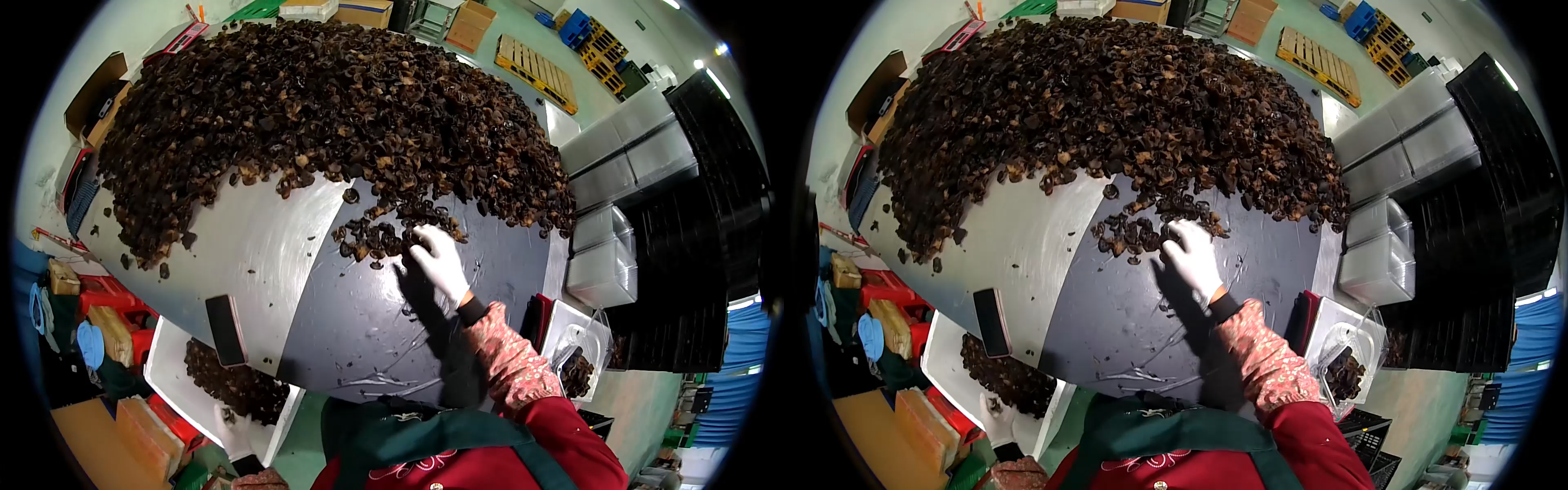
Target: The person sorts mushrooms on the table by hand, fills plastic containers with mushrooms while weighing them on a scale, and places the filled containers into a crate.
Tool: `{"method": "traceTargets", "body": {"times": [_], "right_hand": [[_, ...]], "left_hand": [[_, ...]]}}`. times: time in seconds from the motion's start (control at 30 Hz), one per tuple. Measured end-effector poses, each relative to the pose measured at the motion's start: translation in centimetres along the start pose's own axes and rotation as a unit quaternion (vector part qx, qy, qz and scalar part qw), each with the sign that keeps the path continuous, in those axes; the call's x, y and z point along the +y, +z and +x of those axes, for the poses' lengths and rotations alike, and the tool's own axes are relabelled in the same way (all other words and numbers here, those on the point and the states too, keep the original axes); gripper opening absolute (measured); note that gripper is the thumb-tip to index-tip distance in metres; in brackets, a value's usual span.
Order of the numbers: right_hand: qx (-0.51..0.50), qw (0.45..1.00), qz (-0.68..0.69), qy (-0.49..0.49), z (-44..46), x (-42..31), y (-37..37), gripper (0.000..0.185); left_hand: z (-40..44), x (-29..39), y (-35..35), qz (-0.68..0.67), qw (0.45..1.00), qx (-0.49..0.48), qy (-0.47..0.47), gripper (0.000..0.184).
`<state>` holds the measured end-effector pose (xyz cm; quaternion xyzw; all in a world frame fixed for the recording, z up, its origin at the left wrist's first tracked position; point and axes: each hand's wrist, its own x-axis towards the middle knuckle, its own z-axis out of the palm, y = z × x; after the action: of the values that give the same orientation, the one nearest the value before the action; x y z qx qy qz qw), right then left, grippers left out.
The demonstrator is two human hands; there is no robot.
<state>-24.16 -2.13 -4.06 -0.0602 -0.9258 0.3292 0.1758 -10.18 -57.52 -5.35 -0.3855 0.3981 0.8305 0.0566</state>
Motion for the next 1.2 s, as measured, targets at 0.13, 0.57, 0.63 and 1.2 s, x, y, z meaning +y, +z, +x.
{"method": "traceTargets", "body": {"times": [0.13,0.57,0.63,1.2], "right_hand": [[0.028,0.992,-0.102,0.064,4.7,4.6,-0.2,0.060],[-0.109,0.975,-0.188,-0.039,11.8,3.3,3.5,0.055],[-0.133,0.972,-0.185,-0.051,10.2,3.4,2.3,0.045],[-0.158,0.974,-0.131,0.099,-15.6,2.4,-9.5,0.071]], "left_hand": [[4.0,0.8,3.8,0.585,0.573,0.278,0.502,0.036],[15.0,-15.6,44.3,0.660,0.462,-0.285,0.519,0.069],[14.8,-16.3,45.1,0.657,0.407,-0.315,0.552,0.059],[-2.2,-21.0,31.1,0.577,0.285,-0.626,0.441,0.028]]}}
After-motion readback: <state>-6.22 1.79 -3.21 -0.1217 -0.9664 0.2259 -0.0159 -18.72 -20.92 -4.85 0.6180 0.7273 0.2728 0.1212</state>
